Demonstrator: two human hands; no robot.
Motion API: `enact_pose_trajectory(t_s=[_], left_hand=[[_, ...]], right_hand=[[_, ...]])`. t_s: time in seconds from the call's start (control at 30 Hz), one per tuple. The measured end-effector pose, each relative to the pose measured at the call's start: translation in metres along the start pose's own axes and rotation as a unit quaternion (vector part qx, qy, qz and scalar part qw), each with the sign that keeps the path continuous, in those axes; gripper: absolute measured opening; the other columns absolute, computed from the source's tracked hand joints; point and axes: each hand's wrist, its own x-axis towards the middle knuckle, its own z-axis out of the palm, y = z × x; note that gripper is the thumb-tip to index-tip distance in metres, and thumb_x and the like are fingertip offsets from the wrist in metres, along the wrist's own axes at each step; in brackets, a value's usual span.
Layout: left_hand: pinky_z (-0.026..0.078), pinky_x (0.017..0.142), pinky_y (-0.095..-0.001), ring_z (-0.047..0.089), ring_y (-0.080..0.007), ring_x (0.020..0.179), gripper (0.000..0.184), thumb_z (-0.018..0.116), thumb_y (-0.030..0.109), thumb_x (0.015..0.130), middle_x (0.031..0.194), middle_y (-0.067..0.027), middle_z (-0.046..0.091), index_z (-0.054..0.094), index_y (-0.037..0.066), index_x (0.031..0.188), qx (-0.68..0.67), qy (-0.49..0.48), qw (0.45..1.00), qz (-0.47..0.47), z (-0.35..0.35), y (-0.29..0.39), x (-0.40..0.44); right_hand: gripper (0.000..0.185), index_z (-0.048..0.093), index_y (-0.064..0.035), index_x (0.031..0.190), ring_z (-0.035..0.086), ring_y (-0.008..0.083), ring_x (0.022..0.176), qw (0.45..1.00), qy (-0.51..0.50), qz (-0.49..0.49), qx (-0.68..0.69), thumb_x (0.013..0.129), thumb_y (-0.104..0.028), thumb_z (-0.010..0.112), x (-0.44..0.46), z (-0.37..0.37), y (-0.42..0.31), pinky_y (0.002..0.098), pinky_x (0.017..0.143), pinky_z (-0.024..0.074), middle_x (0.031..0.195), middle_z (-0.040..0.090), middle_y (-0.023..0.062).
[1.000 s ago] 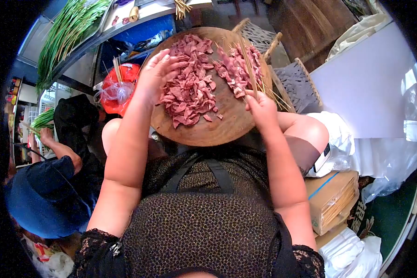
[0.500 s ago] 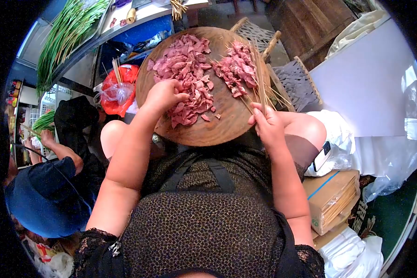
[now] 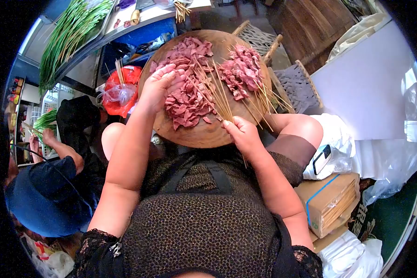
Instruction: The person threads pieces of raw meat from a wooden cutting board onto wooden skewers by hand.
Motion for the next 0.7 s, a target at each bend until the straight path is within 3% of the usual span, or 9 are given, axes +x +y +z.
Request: enact_pose_trajectory(t_s=[0.03, 0.1, 0.2, 0.4, 0.53, 0.6, 0.7], left_hand=[[0.052, 0.075, -0.0312, 0.062, -0.0202, 0.087, 0.018, 0.054, 0.008, 0.087, 0.099, -0.0135, 0.062, 0.052, 0.002, 0.104, -0.001, 0.0, 1.0, 0.001, 0.0, 0.0, 0.002], [0.052, 0.079, -0.0323, 0.061, -0.0211, 0.091, 0.021, 0.05, 0.009, 0.089, 0.102, -0.0133, 0.061, 0.053, 0.002, 0.108, -0.042, -0.022, 0.999, -0.009, 0.0, -0.002, 0.004], [0.052, 0.08, -0.0316, 0.06, -0.022, 0.095, 0.023, 0.048, 0.012, 0.091, 0.104, -0.0132, 0.06, 0.052, 0.001, 0.109, -0.045, -0.023, 0.999, -0.02, 0.002, -0.001, 0.004], [0.052, 0.079, -0.0313, 0.062, -0.0206, 0.091, 0.026, 0.048, 0.016, 0.091, 0.104, -0.0141, 0.061, 0.052, 0.0, 0.112, -0.011, -0.044, 0.998, -0.04, -0.002, -0.005, 0.006], [0.052, 0.079, -0.032, 0.062, -0.0196, 0.088, 0.027, 0.049, 0.017, 0.091, 0.102, -0.014, 0.062, 0.053, 0.0, 0.112, -0.011, -0.055, 0.998, -0.039, 0.003, 0.0, -0.001], [0.052, 0.079, -0.0322, 0.062, -0.0195, 0.087, 0.028, 0.05, 0.017, 0.09, 0.101, -0.0139, 0.062, 0.053, 0.0, 0.112, -0.007, -0.056, 0.998, -0.04, 0.005, 0.001, -0.005], [0.052, 0.076, -0.0323, 0.063, -0.0205, 0.082, 0.023, 0.052, 0.015, 0.089, 0.097, -0.0133, 0.063, 0.055, 0.0, 0.107, 0.0, -0.047, 0.997, -0.061, 0.008, 0.005, -0.006]], right_hand=[[0.022, 0.056, -0.0045, 0.077, 0.04, 0.0031, 0.055, 1.0, 0.0, -0.001, -0.001, 0.088, -0.023, 0.053, 0.001, 0.002, -0.003, 0.0189, 0.05, 0.0332, 0.066, 0.048, -0.0053], [0.019, 0.058, -0.004, 0.097, 0.036, 0.0014, 0.049, 1.0, -0.002, -0.021, 0.001, 0.087, -0.02, 0.055, 0.001, 0.007, -0.01, 0.0161, 0.043, 0.0268, 0.066, 0.047, -0.0065], [0.022, 0.058, -0.0026, 0.103, 0.039, 0.0012, 0.053, 0.996, 0.036, -0.048, 0.061, 0.085, -0.016, 0.058, 0.001, 0.016, -0.012, 0.0158, 0.047, 0.0303, 0.069, 0.05, -0.0058], [0.017, 0.061, -0.0026, 0.099, 0.045, 0.0025, 0.061, 0.997, 0.058, -0.034, 0.045, 0.084, -0.01, 0.059, -0.002, 0.017, -0.023, 0.0171, 0.056, 0.0373, 0.073, 0.053, -0.0054], [0.02, 0.061, -0.0027, 0.101, 0.045, 0.0018, 0.059, 0.996, 0.064, -0.064, 0.025, 0.083, -0.012, 0.06, 0.001, 0.016, -0.022, 0.0157, 0.053, 0.0356, 0.073, 0.055, -0.0031], [0.016, 0.062, -0.0012, 0.098, 0.048, 0.0039, 0.068, 0.996, 0.073, -0.046, -0.015, 0.083, -0.007, 0.059, -0.003, 0.016, -0.027, 0.0187, 0.063, 0.0405, 0.075, 0.055, -0.0044], [0.015, 0.063, -0.0007, 0.096, 0.048, 0.0037, 0.068, 0.994, 0.069, -0.08, -0.037, 0.082, -0.007, 0.059, -0.003, 0.009, -0.024, 0.0186, 0.063, 0.0405, 0.075, 0.056, -0.0043]])
